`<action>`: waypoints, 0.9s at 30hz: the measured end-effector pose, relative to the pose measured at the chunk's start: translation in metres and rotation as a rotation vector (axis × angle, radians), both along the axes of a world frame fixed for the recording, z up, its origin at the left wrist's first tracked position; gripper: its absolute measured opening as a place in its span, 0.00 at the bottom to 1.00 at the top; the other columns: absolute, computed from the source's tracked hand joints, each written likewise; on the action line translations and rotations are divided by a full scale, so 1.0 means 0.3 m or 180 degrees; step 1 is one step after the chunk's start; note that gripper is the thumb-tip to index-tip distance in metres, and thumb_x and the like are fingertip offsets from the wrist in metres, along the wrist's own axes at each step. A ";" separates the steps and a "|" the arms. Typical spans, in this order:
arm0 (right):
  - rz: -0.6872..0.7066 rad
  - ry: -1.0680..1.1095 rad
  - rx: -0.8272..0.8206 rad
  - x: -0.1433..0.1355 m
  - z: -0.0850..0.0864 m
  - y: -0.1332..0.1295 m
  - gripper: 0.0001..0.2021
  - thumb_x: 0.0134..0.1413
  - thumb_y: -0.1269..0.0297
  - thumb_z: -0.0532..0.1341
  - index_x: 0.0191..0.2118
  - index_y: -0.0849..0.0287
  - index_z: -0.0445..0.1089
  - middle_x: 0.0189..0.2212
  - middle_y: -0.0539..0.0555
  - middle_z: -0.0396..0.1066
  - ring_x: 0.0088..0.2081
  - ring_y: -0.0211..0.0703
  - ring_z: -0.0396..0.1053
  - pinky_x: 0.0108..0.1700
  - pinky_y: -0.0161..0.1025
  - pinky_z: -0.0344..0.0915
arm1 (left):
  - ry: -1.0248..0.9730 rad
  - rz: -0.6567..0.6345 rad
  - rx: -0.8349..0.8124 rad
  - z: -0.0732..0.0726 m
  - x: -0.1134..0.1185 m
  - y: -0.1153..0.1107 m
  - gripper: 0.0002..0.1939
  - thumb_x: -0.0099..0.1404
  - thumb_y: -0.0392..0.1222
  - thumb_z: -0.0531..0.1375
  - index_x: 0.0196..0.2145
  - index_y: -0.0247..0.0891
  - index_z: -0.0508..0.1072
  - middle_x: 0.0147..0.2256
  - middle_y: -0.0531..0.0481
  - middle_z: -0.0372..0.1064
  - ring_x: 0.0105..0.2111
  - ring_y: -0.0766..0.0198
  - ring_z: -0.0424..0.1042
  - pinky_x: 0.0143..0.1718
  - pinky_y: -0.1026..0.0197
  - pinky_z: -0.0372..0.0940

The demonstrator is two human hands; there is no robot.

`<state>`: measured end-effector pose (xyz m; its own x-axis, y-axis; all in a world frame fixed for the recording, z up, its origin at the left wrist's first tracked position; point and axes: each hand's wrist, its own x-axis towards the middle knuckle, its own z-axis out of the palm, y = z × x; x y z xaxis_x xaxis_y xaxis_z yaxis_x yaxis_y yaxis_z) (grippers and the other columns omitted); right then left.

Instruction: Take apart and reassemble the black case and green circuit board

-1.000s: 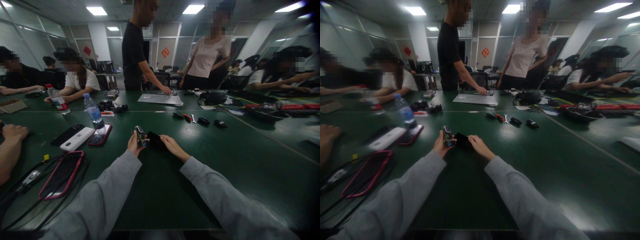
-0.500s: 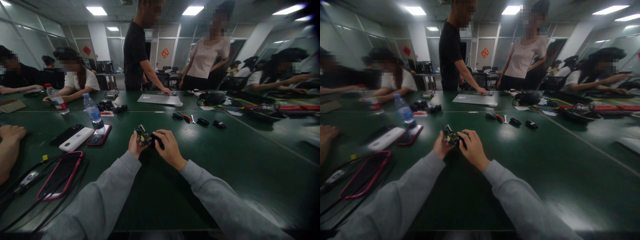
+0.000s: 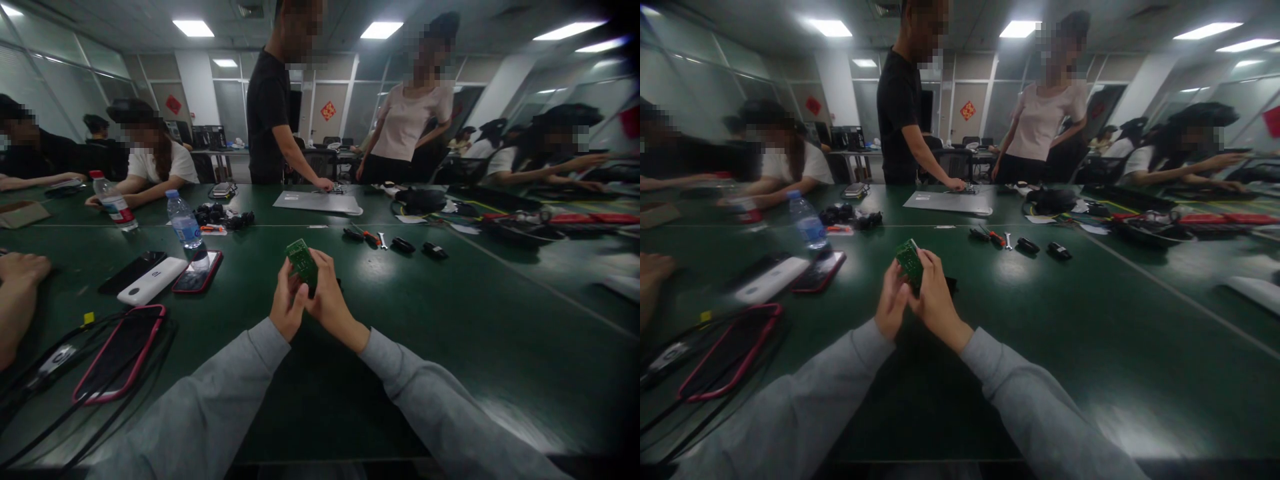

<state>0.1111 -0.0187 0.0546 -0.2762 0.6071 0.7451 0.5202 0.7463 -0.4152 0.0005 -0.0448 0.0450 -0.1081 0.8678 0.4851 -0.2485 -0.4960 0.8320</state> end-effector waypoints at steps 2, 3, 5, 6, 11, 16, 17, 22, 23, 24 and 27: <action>-0.0124 0.0303 -0.0098 0.017 0.011 0.023 0.28 0.51 0.69 0.58 0.58 0.59 0.50 0.53 0.60 0.55 0.55 0.48 0.56 0.57 0.47 0.57 | 0.0263 -0.0165 0.0177 0.002 0.000 -0.013 0.32 0.58 0.45 0.60 0.58 0.39 0.56 0.59 0.40 0.53 0.58 0.53 0.56 0.58 0.54 0.53; -0.0160 0.0400 -0.0186 0.029 0.015 0.036 0.25 0.51 0.67 0.58 0.56 0.58 0.54 0.50 0.58 0.59 0.52 0.47 0.59 0.55 0.46 0.59 | 0.0378 -0.0197 0.0187 0.001 -0.002 -0.016 0.32 0.58 0.43 0.60 0.58 0.39 0.56 0.59 0.40 0.54 0.57 0.53 0.56 0.58 0.53 0.52; -0.0179 0.0499 -0.0407 0.057 0.020 0.061 0.20 0.52 0.62 0.59 0.52 0.57 0.59 0.47 0.56 0.63 0.48 0.46 0.63 0.51 0.44 0.61 | 0.0556 -0.0134 0.0083 0.001 -0.011 -0.013 0.29 0.57 0.41 0.60 0.56 0.38 0.60 0.57 0.40 0.58 0.56 0.54 0.58 0.59 0.52 0.51; -0.0191 0.0520 -0.0504 0.070 0.019 0.074 0.19 0.52 0.60 0.60 0.50 0.58 0.61 0.45 0.56 0.65 0.47 0.46 0.64 0.49 0.44 0.62 | 0.0616 -0.0076 -0.0001 0.001 -0.017 -0.010 0.27 0.57 0.41 0.60 0.55 0.38 0.63 0.55 0.41 0.61 0.55 0.54 0.60 0.59 0.51 0.51; -0.0306 0.0340 -0.0887 0.117 -0.014 0.127 0.21 0.50 0.55 0.61 0.47 0.61 0.64 0.41 0.56 0.69 0.41 0.46 0.68 0.43 0.41 0.64 | 0.0716 0.0175 -0.0153 0.000 -0.053 0.019 0.16 0.58 0.39 0.59 0.45 0.39 0.71 0.46 0.42 0.70 0.49 0.56 0.67 0.56 0.53 0.55; 0.0039 -0.0342 -0.1046 0.155 -0.024 0.164 0.19 0.47 0.58 0.63 0.46 0.58 0.66 0.41 0.54 0.69 0.41 0.44 0.68 0.43 0.41 0.64 | 0.0793 0.0557 -0.0082 -0.016 -0.091 0.055 0.13 0.59 0.41 0.57 0.43 0.40 0.71 0.41 0.43 0.71 0.43 0.57 0.70 0.52 0.53 0.59; 0.0076 -0.0446 -0.1114 0.171 -0.020 0.172 0.19 0.47 0.58 0.63 0.46 0.58 0.66 0.40 0.53 0.70 0.40 0.44 0.69 0.43 0.41 0.65 | 0.0850 0.0616 -0.0041 -0.020 -0.096 0.061 0.13 0.60 0.42 0.56 0.43 0.40 0.71 0.41 0.43 0.71 0.43 0.57 0.70 0.51 0.53 0.60; -0.0016 -0.0863 -0.1543 0.303 -0.006 0.223 0.22 0.46 0.54 0.63 0.46 0.58 0.66 0.38 0.54 0.71 0.37 0.44 0.70 0.39 0.42 0.66 | 0.1111 0.0685 0.0121 -0.032 -0.106 0.073 0.14 0.61 0.42 0.54 0.45 0.40 0.70 0.40 0.43 0.70 0.40 0.58 0.70 0.48 0.53 0.61; -0.0078 -0.0906 -0.1550 0.332 -0.006 0.233 0.23 0.46 0.53 0.63 0.47 0.58 0.66 0.38 0.54 0.70 0.37 0.45 0.70 0.39 0.42 0.66 | 0.1104 0.0654 0.0100 -0.032 -0.106 0.072 0.14 0.61 0.42 0.54 0.44 0.40 0.70 0.40 0.43 0.70 0.40 0.58 0.70 0.48 0.52 0.62; -0.0130 -0.0938 -0.1539 0.358 -0.007 0.243 0.23 0.45 0.52 0.63 0.47 0.58 0.66 0.39 0.55 0.70 0.37 0.46 0.70 0.39 0.42 0.66 | 0.1078 0.0615 0.0064 -0.033 -0.105 0.071 0.14 0.61 0.42 0.55 0.44 0.40 0.71 0.40 0.43 0.70 0.40 0.58 0.70 0.48 0.52 0.62; -0.0238 -0.0936 -0.1429 0.405 -0.005 0.266 0.24 0.45 0.51 0.63 0.47 0.58 0.66 0.40 0.55 0.70 0.38 0.47 0.69 0.40 0.43 0.65 | 0.1005 0.0513 -0.0064 -0.033 -0.104 0.067 0.14 0.59 0.42 0.57 0.43 0.40 0.72 0.40 0.43 0.70 0.40 0.57 0.69 0.49 0.50 0.61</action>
